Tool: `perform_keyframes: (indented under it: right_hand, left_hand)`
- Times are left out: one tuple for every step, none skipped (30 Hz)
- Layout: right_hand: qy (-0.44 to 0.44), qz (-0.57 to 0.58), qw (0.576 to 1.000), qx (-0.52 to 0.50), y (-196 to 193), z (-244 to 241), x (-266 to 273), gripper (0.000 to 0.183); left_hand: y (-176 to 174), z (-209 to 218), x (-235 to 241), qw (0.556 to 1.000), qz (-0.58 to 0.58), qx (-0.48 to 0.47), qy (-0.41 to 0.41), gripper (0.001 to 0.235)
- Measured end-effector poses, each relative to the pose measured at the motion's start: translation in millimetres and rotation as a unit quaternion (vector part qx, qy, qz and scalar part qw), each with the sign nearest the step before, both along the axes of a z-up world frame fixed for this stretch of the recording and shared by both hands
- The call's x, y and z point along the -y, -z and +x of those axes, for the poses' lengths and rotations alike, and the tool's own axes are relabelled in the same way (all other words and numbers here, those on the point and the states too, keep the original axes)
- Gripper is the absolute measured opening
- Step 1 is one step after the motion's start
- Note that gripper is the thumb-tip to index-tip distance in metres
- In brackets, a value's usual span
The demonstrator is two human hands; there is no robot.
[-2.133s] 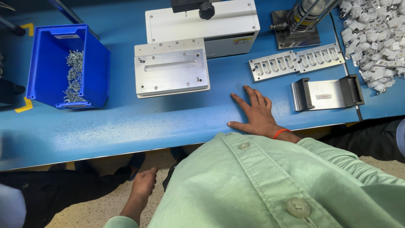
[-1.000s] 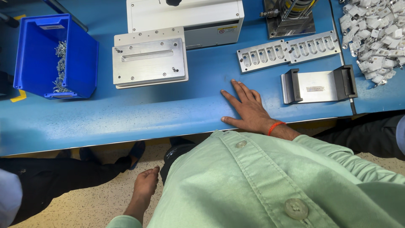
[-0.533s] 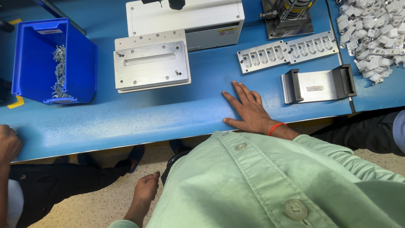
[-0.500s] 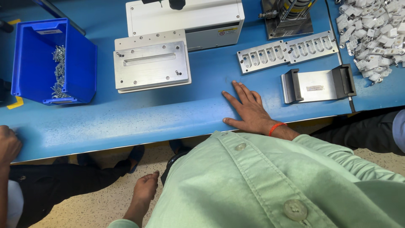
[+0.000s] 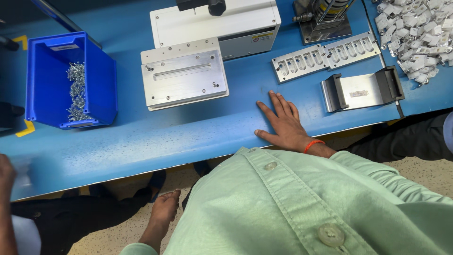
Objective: The person picks small screws from a blue bin and places them into slots on a white fixture. The person repeats this process multiple times, handling screws one at a time and arranging them in the fixture.
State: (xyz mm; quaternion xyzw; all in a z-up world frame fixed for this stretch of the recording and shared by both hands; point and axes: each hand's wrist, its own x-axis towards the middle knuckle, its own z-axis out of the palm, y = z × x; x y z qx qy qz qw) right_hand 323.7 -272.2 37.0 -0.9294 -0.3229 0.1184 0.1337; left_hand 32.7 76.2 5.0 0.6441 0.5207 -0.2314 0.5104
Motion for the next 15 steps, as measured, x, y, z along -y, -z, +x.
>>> perform_keyframes:
  right_hand:
    - [0.005,0.007,1.000,0.005,1,-1,-1,0.088]
    - [0.012,0.002,1.000,0.007,1,-2,-3,0.088]
    - [0.018,-0.004,1.000,0.009,1,-3,-4,0.088]
    - [0.024,-0.009,1.000,0.011,2,-4,-6,0.087]
    - [0.028,-0.009,0.999,0.011,2,-5,-7,0.087]
    - [0.033,-0.010,0.999,0.012,2,-6,-9,0.087]
    - [0.038,-0.011,0.999,0.013,2,-6,-10,0.087]
    - [0.044,-0.009,0.999,0.013,2,-7,-11,0.087]
    - [0.051,-0.008,0.999,0.013,2,-9,-13,0.087]
    - [0.058,-0.007,0.998,0.012,3,-10,-13,0.087]
    - [0.064,-0.003,0.998,0.013,3,-12,-15,0.086]
    - [0.070,0.000,0.997,0.014,4,-14,-16,0.086]
    - [0.076,0.003,0.997,0.015,4,-16,-17,0.085]
    - [0.080,0.008,0.997,0.017,4,-18,-18,0.084]
    - [0.085,0.013,0.996,0.019,5,-20,-19,0.083]
  left_hand:
    - [0,-1,-5,1.000,0.004,-0.005,0.003,0.039]
    - [0,-1,-10,1.000,0.009,-0.011,0.006,0.040]
    - [0,-2,-14,1.000,0.007,-0.013,0.003,0.040]
    - [-1,-2,-19,1.000,0.005,-0.015,0.000,0.040]
    - [-2,-3,-22,1.000,0.002,-0.018,-0.002,0.040]
    - [-3,-4,-25,1.000,0.005,-0.026,0.001,0.040]
    - [-4,-5,-28,0.999,0.008,-0.034,0.004,0.039]
    - [-5,-7,-30,0.999,0.011,-0.042,0.007,0.038]
    - [-5,-9,-33,0.999,0.010,-0.048,0.002,0.033]
    - [-4,-10,-35,0.999,0.008,-0.053,-0.002,0.028]
    - [-3,-10,-38,0.998,0.007,-0.058,-0.007,0.023]
    - [-1,-12,-41,0.999,-0.002,-0.051,-0.002,0.027]
    - [1,-14,-44,0.999,-0.010,-0.044,0.003,0.031]
    - [3,-15,-46,0.999,-0.018,-0.036,0.008,0.035]
    - [6,-16,-48,0.999,-0.019,-0.035,0.013,0.035]
